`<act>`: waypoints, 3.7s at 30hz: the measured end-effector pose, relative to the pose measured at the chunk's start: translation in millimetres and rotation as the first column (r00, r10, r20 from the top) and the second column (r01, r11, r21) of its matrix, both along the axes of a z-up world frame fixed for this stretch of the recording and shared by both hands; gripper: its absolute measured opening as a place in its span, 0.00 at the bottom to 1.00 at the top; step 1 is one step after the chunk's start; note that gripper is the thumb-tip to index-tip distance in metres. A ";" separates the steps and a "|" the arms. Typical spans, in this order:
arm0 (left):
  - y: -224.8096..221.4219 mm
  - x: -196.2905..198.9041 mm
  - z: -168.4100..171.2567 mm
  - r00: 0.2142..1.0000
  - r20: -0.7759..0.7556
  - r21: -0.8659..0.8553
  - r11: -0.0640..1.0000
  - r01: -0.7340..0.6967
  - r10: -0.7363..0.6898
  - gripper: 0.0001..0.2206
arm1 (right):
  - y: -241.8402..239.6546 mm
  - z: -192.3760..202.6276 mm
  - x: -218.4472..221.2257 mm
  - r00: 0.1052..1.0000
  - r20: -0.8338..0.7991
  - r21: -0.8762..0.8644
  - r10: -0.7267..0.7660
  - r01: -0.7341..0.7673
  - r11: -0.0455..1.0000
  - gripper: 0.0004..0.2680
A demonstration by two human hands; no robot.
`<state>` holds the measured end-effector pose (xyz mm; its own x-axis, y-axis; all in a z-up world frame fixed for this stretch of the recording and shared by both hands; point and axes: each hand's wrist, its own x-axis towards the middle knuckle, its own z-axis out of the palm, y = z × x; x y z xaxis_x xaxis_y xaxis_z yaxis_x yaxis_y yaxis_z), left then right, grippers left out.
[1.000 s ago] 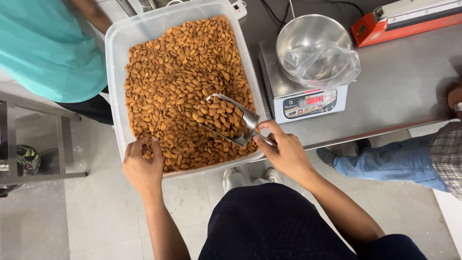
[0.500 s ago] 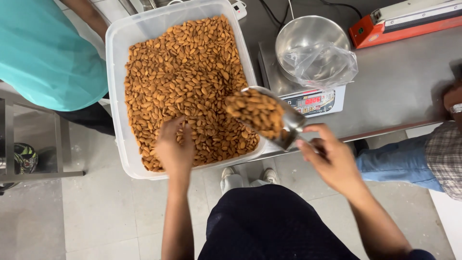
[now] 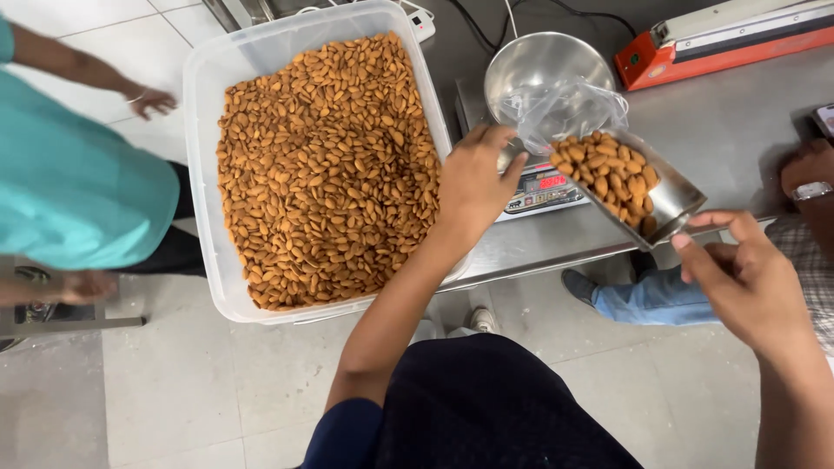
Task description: The person scoops almonds from a large plastic bin and places them into a small plastic bag on a digital scale, weighing and adjusting the amount by adding or removing individual almonds by hand.
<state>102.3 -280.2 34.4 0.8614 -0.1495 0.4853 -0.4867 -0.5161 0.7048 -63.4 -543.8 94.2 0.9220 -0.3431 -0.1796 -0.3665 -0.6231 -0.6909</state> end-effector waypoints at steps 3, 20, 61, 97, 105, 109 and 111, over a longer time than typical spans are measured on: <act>-18.5 15.4 -11.8 1.000 0.010 0.033 0.999 0.002 -0.003 0.14 | 4.6 5.2 12.8 0.999 0.043 -0.059 0.031 -0.028 0.998 0.14; -41.3 66.5 -31.3 0.986 -0.131 -0.141 0.987 0.081 -0.099 0.04 | -13.4 20.3 107.1 0.974 -0.130 -0.412 0.183 -0.221 0.884 0.18; -71.1 143.8 -41.4 0.909 -0.389 -0.304 0.952 0.027 -0.150 0.14 | -88.8 6.8 119.0 0.987 0.163 -0.064 0.003 0.007 0.998 0.14; 270.5 -119.4 -51.5 0.727 0.010 0.110 0.722 -0.683 0.686 0.06 | 172.6 -27.6 180.9 0.548 -0.358 -0.748 0.756 -0.653 0.119 0.09; 266.4 -115.1 -60.6 0.738 0.080 0.088 0.733 -0.675 0.670 0.04 | 255.5 -72.9 170.9 0.734 -0.378 -0.293 0.564 -0.673 0.680 0.10; 265.3 -115.1 -50.1 0.746 0.066 0.109 0.738 -0.666 0.663 0.04 | 244.4 -114.7 167.6 0.623 0.219 -0.346 0.751 -0.670 0.657 0.09; 267.6 -115.8 -50.3 0.760 0.066 0.082 0.756 -0.650 0.647 0.04 | 257.6 -81.8 162.5 0.782 -0.141 -0.191 0.607 -0.623 0.758 0.11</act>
<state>-13.5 -12.6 -15.9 0.7536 0.3932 0.5268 -0.0321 -0.7785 0.6268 99.1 -286.2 12.4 0.9364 0.2572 -0.2387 0.1082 -0.8588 -0.5008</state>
